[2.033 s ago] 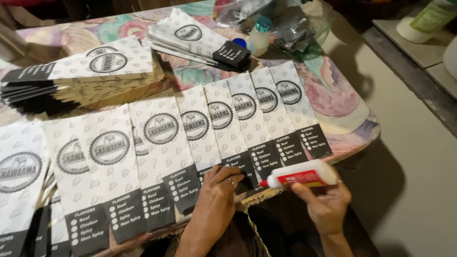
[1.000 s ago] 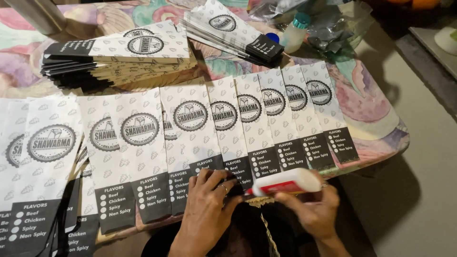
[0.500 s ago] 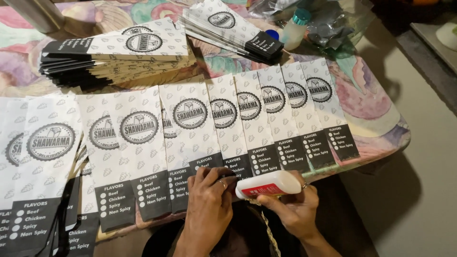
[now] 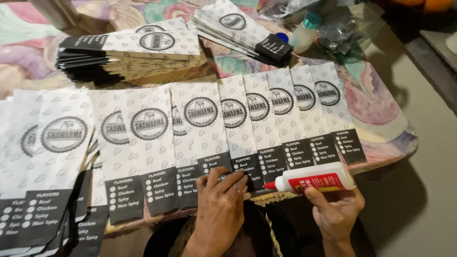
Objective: The person folds printed paper sheets into small packages on a table, then applies glue from a bottle to the edges and presses them closed. The person repeats this process for multiple packages, stacking the finished ones on the table.
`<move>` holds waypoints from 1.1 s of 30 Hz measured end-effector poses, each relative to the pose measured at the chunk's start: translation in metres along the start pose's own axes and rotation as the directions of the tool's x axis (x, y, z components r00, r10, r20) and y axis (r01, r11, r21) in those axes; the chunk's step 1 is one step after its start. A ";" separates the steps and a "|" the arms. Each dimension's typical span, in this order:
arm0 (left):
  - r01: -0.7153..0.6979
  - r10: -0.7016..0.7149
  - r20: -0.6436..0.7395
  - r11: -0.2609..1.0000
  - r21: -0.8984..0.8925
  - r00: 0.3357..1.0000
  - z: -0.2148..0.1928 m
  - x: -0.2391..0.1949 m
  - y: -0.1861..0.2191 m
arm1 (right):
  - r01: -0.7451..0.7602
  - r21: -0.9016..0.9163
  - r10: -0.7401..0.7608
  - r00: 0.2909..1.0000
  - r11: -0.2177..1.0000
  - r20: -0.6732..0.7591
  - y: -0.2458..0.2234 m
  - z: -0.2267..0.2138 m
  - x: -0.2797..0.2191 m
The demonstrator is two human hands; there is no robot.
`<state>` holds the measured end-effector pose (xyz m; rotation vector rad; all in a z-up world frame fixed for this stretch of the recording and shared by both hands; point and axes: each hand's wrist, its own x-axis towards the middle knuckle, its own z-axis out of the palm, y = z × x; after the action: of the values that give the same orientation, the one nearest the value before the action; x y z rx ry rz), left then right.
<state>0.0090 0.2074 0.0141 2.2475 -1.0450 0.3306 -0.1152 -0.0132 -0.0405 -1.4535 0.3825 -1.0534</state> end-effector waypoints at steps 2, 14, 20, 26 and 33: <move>0.027 -0.031 -0.104 0.999 -0.037 0.994 -0.006 -0.002 -0.006 | -0.037 0.004 0.037 0.998 0.999 -0.051 0.006 0.003 -0.004; 0.129 -0.122 0.075 0.986 -0.103 0.990 -0.038 -0.021 -0.039 | 0.072 -0.133 -0.015 0.924 0.989 0.383 -0.046 0.079 -0.003; 0.139 -0.123 0.139 0.984 -0.112 0.983 -0.042 -0.025 -0.043 | 0.174 -0.258 -0.021 0.863 0.950 0.505 -0.049 0.094 -0.003; 0.112 -0.099 0.118 0.988 -0.107 0.988 -0.042 -0.024 -0.044 | 0.143 -0.171 -0.040 0.867 0.975 0.497 -0.043 0.107 -0.016; 0.131 -0.136 -0.016 0.977 -0.167 0.991 -0.029 -0.025 -0.043 | 0.088 -0.240 -0.017 0.959 0.967 0.284 -0.020 0.064 -0.008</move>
<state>0.0267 0.2619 0.0060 2.1447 -0.8690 0.2086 -0.0768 0.0361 -0.0158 -1.8222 0.2805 -0.8460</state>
